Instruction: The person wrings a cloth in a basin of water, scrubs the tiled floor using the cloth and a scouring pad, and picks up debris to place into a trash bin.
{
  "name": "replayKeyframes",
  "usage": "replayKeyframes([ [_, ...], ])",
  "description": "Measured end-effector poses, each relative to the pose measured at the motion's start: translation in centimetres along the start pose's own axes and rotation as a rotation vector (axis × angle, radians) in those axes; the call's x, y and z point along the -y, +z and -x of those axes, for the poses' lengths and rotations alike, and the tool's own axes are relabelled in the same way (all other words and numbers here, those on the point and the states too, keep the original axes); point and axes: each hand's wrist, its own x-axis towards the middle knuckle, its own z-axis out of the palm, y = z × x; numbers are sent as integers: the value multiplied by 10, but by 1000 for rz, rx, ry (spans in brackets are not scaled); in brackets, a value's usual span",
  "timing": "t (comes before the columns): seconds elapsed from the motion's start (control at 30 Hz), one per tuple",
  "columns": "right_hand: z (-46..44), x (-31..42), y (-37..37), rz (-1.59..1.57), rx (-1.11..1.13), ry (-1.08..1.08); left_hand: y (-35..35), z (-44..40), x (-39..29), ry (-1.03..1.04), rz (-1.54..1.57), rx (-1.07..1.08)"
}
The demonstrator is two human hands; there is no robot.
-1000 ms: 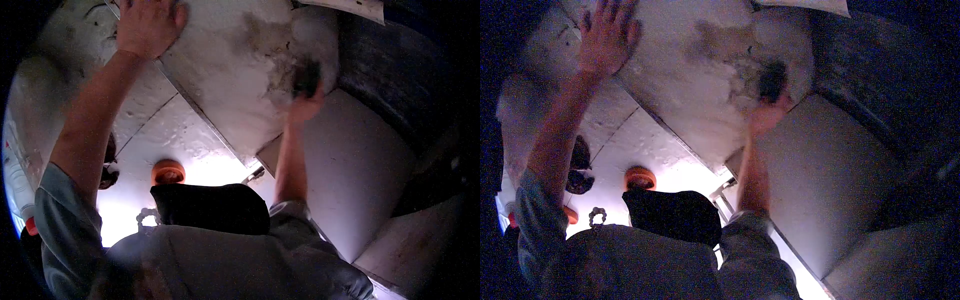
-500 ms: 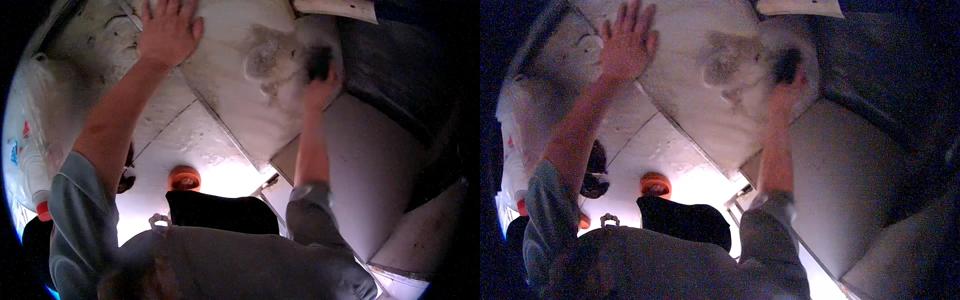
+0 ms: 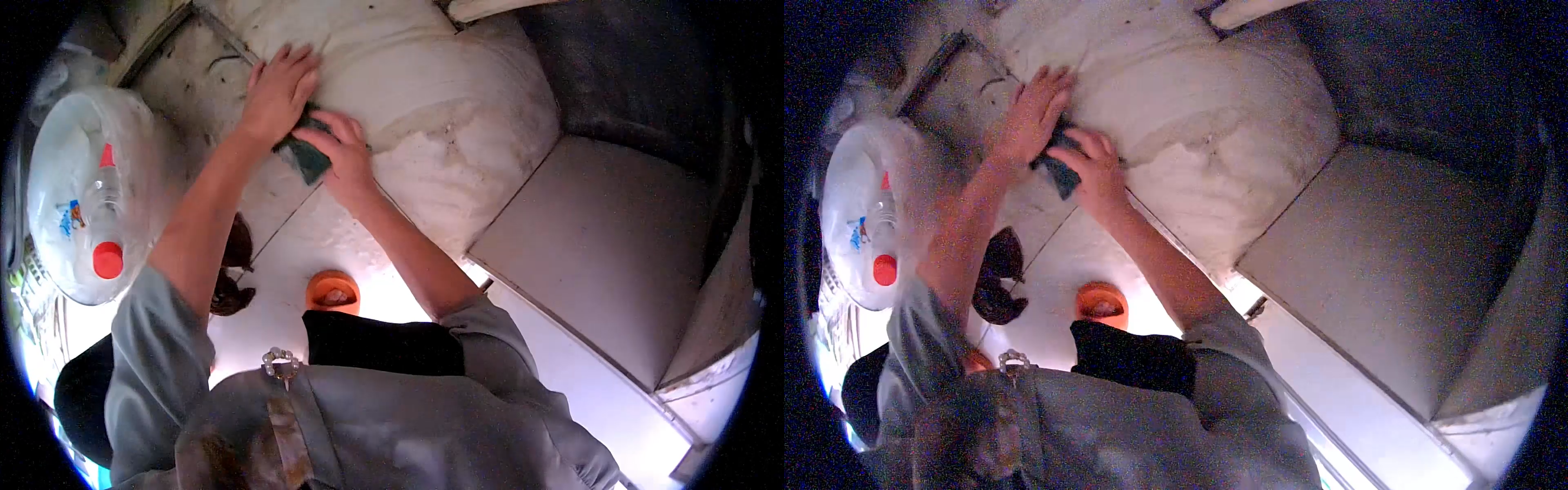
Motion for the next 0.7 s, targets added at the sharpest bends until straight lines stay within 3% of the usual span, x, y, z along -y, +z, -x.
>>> replayKeyframes([
  [0.07, 11, -12, -27, -141, -90, 0, -11, 26, 5, 5, 146, -60],
  [0.1, 9, -21, -63, 52, -191, 0, -22, 40, 6, 5, 153, -95],
  [0.2, 43, -126, -138, 218, -635, 333, -42, 75, 5, -59, 157, -135],
  [0.27, 65, -188, -174, 414, -680, 491, -41, 91, 7, -96, 213, -110],
  [0.3, 62, -190, -167, 485, -635, 424, -39, 97, 8, -119, 238, -89],
  [0.37, 57, -175, -127, 626, -537, 298, -35, 99, 4, -110, 250, -75],
  [0.43, 39, -92, -65, 370, -396, 124, -31, 98, -11, -140, 297, -67],
  [0.5, 46, -23, -7, 68, -197, 120, -30, 93, -27, -214, 355, -90],
  [0.57, 49, 28, -15, -281, -54, 200, -22, 93, -19, -200, 372, -102],
  [0.67, 72, -7, -57, -35, -298, 190, -36, 110, -7, -227, 327, -21],
  [0.7, 79, -23, -89, 94, -392, 301, -40, 114, -5, -237, 308, 0],
])
